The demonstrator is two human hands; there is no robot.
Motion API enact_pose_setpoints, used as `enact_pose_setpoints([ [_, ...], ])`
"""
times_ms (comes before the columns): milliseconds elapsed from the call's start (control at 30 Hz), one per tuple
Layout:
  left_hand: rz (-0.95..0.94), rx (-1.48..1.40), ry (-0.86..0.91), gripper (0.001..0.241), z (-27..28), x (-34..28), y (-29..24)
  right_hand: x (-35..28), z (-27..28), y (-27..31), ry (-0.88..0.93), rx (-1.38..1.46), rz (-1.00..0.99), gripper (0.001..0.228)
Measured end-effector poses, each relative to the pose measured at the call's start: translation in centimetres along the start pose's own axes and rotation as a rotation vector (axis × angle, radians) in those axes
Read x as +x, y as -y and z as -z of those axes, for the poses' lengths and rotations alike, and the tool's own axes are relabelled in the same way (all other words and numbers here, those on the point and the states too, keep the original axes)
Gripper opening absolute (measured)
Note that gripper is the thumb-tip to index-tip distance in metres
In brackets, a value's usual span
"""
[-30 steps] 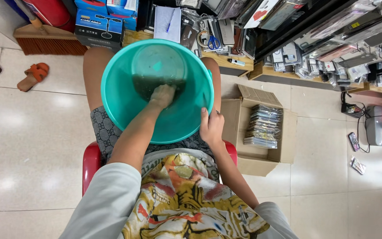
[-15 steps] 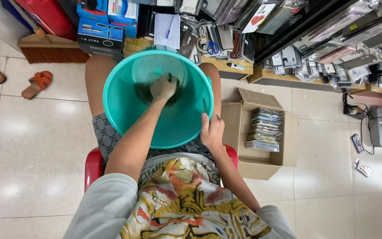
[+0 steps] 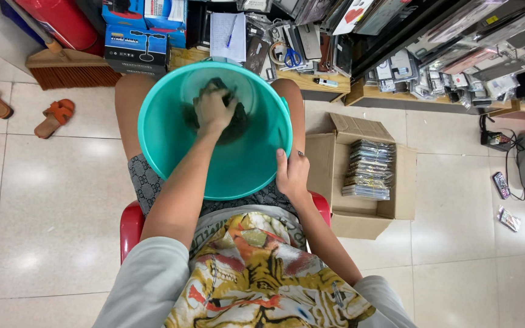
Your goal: The person picks up a stack of packaged phone cases from a shelf, sits down, and then rinses a cloth in a bucket of water. They then use the damp cloth to wipe down and clean several individual phone cases and their packaging one by one.
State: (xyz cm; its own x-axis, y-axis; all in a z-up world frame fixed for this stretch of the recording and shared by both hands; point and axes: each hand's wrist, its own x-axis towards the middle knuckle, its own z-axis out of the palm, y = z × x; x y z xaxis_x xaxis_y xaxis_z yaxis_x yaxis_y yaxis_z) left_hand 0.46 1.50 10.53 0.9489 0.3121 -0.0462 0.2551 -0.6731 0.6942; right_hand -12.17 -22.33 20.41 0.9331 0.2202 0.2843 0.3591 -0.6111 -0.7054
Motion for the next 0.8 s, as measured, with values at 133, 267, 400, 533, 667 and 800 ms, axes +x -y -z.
enact_pose_setpoints([
  [133,-0.009,0.108,0.097,0.03,-3.6,-0.8,2.4,0.0,0.1,-0.3,-0.026,-0.049,0.025,0.034],
  [267,-0.086,0.45,0.367,0.03,-5.7,-2.2,4.5,0.1,-0.1,-0.5,-0.037,0.005,0.006,0.037],
  [400,-0.149,0.672,0.479,0.036,-13.1,-1.8,10.5,0.3,-0.3,-0.5,-0.046,0.017,-0.001,0.036],
  [533,-0.17,0.801,0.441,0.039,-15.7,-1.0,12.8,0.1,-0.7,-0.9,-0.045,0.02,-0.008,0.036],
  [667,-0.125,0.747,0.479,0.039,-14.0,-0.9,11.9,0.0,-0.3,-0.6,-0.039,0.001,-0.023,0.037],
  [800,-0.011,0.571,0.518,0.037,-13.2,-0.1,11.2,0.6,0.4,0.7,0.009,-0.097,-0.084,0.041],
])
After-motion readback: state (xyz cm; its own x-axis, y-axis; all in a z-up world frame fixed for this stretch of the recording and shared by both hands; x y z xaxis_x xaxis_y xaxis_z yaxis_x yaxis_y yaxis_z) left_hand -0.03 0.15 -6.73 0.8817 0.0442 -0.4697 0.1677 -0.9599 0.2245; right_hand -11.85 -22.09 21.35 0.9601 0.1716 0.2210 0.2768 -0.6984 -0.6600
